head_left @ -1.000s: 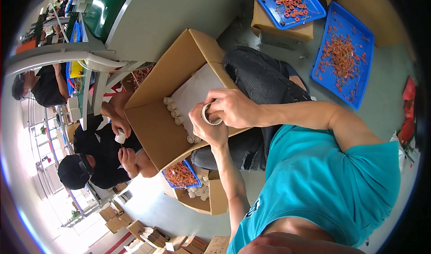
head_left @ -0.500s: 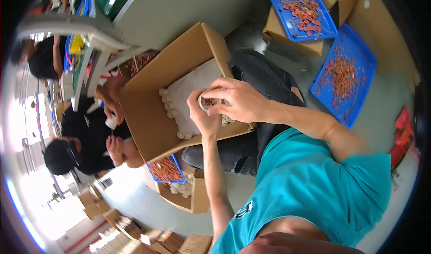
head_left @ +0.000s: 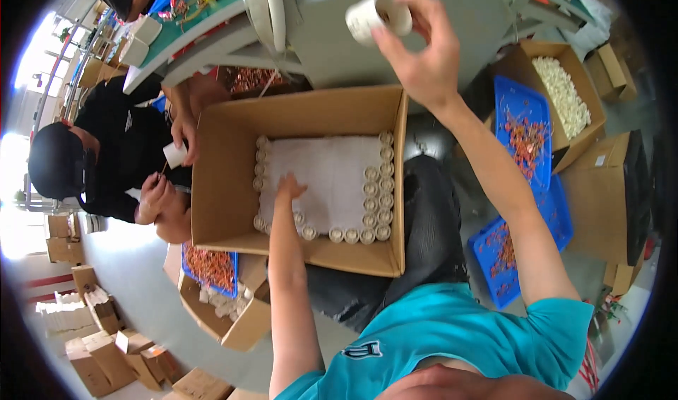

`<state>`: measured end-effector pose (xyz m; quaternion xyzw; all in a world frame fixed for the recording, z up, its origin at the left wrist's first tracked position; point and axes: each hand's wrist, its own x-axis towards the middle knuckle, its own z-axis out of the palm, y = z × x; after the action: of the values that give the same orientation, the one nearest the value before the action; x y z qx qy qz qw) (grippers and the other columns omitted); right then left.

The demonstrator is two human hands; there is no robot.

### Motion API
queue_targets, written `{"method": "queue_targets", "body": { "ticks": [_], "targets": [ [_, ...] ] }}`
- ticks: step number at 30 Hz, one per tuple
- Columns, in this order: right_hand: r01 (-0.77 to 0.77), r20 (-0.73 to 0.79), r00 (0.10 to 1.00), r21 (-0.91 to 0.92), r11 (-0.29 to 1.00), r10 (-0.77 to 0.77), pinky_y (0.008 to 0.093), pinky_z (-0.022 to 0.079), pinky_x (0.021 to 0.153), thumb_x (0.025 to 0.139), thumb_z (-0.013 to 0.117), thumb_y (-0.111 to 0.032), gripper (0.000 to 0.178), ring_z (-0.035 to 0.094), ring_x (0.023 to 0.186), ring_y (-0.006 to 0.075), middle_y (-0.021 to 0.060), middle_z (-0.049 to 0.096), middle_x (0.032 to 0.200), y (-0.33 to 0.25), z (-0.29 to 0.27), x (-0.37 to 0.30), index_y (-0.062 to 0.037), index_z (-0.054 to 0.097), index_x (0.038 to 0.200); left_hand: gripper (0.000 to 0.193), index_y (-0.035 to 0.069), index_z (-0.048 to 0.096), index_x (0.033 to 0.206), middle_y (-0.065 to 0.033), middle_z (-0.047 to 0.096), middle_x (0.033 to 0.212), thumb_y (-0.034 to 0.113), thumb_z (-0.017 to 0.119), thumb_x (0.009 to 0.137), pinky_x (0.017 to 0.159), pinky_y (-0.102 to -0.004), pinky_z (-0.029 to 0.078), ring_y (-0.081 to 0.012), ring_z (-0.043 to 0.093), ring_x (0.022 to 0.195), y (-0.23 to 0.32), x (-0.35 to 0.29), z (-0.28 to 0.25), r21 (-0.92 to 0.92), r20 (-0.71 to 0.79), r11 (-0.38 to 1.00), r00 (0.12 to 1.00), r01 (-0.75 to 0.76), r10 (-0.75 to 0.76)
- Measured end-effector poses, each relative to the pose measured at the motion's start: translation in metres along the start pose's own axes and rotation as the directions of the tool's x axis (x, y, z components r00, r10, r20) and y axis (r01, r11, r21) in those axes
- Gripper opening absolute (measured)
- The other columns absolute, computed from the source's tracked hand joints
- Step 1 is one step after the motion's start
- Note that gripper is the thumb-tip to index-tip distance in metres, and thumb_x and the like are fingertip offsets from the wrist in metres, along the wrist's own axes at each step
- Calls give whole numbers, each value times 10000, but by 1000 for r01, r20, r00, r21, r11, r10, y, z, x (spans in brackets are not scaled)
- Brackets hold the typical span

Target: The person assembles small electronic components by hand, placing metal inserts into plastic housings.

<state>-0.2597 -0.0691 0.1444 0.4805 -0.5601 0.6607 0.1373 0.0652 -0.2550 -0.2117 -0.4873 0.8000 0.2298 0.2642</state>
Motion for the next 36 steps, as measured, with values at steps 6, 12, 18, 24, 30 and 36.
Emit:
{"method": "queue_targets", "body": {
  "ticks": [6,12,18,24,30,36],
  "targets": [
    [102,-79,990,-155,983,-116,509,467,831,850,632,-266,447,601,980,418,253,632,1054,55,79,160,-64,508,1229,630,167,443,1381,-143,466,1400,401,669,842,958,-581,440,-334,486,1277,-29,-5,83,145,60,893,897,427,-438],
    [32,75,997,-615,788,18,424,486,850,847,705,-305,482,652,985,287,141,664,1060,137,144,180,-84,521,1233,622,167,442,1376,-152,479,1381,393,688,852,932,-469,506,-318,535,1239,-33,3,125,74,183,899,880,433,-439],
    [88,35,996,-547,833,-82,481,437,920,843,699,-385,660,557,1135,365,193,584,1226,139,127,172,-113,426,1379,668,133,431,1381,-160,495,1368,356,718,821,942,-468,511,-353,560,1213,-43,17,124,43,76,912,909,407,-409],
    [261,-196,927,-278,925,-320,430,403,1019,831,721,-132,573,518,1173,372,198,537,1272,71,44,67,-28,466,1333,489,-13,678,914,-223,681,871,420,783,712,737,-389,556,-274,687,769,-17,37,47,-230,12,955,982,188,-190],
    [-366,-123,930,-363,857,345,400,451,980,848,675,-80,486,546,1139,339,189,536,1218,57,-117,-169,-55,508,1303,381,-68,648,896,-72,632,682,286,758,809,521,-301,469,-145,587,562,23,-17,-76,-623,-287,762,958,-177,-13],
    [-727,-456,684,-486,484,569,382,528,761,833,648,-62,215,680,832,292,189,692,959,85,-287,-253,4,693,1033,387,-49,565,1201,-119,624,1109,229,636,941,801,-290,494,-183,596,1005,89,-149,-88,-903,-406,29,872,-429,275]
  ]
}}
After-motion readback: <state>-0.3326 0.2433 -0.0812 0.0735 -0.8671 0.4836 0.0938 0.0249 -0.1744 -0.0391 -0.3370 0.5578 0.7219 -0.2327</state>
